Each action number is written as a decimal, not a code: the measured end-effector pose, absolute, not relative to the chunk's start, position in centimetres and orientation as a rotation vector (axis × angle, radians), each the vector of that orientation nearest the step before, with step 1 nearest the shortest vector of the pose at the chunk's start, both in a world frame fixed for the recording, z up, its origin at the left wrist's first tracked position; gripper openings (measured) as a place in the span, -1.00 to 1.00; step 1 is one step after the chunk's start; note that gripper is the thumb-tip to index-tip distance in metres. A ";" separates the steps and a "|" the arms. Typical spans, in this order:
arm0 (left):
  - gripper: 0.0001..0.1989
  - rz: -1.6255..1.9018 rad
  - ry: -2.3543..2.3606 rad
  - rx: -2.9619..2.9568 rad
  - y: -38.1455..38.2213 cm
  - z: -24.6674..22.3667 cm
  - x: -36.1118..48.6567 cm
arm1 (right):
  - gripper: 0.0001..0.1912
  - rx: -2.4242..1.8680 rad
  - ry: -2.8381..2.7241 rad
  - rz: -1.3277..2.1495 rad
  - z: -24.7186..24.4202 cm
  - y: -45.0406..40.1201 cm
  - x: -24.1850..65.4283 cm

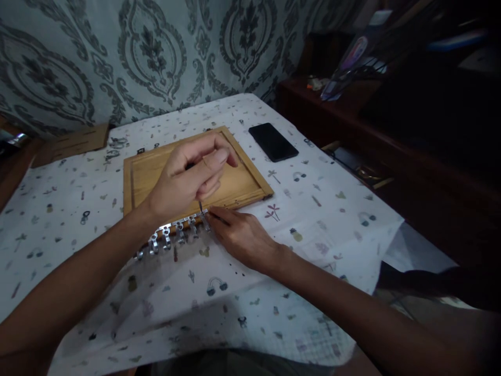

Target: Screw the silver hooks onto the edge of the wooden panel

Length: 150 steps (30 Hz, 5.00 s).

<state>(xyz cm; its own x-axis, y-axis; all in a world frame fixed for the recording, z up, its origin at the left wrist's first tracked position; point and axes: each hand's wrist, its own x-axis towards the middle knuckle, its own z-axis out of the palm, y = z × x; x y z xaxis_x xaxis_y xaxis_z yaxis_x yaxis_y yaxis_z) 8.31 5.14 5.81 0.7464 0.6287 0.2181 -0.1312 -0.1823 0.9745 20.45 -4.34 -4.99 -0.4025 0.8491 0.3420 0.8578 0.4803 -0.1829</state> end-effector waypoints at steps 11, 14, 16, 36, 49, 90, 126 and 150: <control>-0.79 0.978 0.571 1.556 4.8 5.3 8.2 | -0.76 -1.414 -2.340 -0.091 -5.1 -4.3 20.4; -0.76 1.032 0.580 1.480 4.6 5.0 8.6 | -0.76 -1.406 -2.341 -0.084 -5.1 -4.3 20.4; -0.76 1.021 0.571 1.478 4.6 4.9 8.8 | -0.75 -1.405 -2.335 -0.073 -5.2 -4.3 20.4; -0.77 0.852 0.447 1.514 5.4 5.1 8.6 | -0.73 -1.413 -2.300 0.009 -4.9 -4.5 20.3; -0.71 0.904 0.473 1.490 5.3 4.9 8.5 | -0.75 -1.418 -2.278 0.031 -4.9 -4.5 20.3; -0.65 1.199 0.554 1.443 3.4 5.0 8.8 | -0.75 -1.456 -2.294 0.121 -4.4 -4.5 20.3; -0.58 1.237 0.606 1.486 3.2 4.3 8.9 | -0.78 -1.423 -2.293 0.100 -4.7 -4.4 20.4; -0.68 0.911 0.446 1.492 5.1 4.6 8.6 | -0.78 -1.409 -2.294 0.088 -4.8 -4.4 20.3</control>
